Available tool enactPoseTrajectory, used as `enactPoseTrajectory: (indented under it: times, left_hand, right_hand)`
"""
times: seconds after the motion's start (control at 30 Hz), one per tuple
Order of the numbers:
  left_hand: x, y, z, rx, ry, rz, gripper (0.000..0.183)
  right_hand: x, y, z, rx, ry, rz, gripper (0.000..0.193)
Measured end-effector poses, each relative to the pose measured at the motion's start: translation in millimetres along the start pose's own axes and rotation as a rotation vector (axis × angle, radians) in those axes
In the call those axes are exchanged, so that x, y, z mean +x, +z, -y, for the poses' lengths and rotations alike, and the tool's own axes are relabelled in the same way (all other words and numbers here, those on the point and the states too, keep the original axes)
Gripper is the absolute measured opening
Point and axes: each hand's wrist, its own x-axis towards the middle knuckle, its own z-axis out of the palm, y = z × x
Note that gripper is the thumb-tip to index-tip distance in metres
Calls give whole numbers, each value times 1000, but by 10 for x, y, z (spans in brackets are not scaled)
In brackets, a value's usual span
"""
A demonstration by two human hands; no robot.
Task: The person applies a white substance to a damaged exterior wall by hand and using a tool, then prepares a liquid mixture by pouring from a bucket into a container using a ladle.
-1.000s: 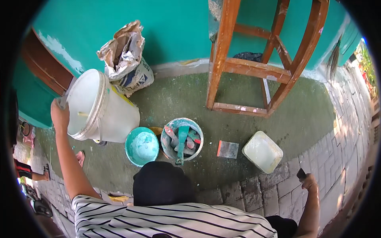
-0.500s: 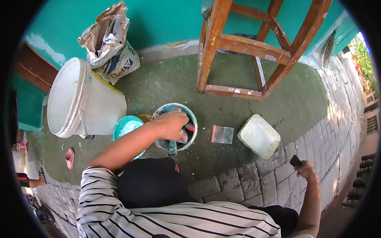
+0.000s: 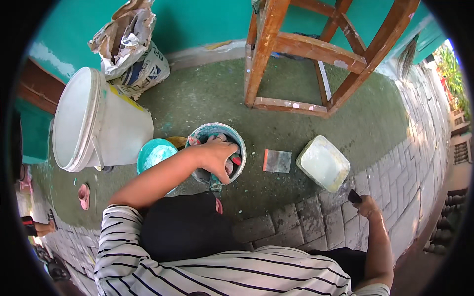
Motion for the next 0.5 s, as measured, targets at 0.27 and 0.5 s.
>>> enactPoseTrajectory:
  times: [0.27, 0.5]
  left_hand:
    - [1, -132, 30, -108, 62, 100, 51]
    - [-111, -60, -252, 366, -13, -50, 50]
  right_hand:
    - [12, 51, -63, 32, 25, -21, 33]
    - [8, -43, -94, -66, 6, -78, 34]
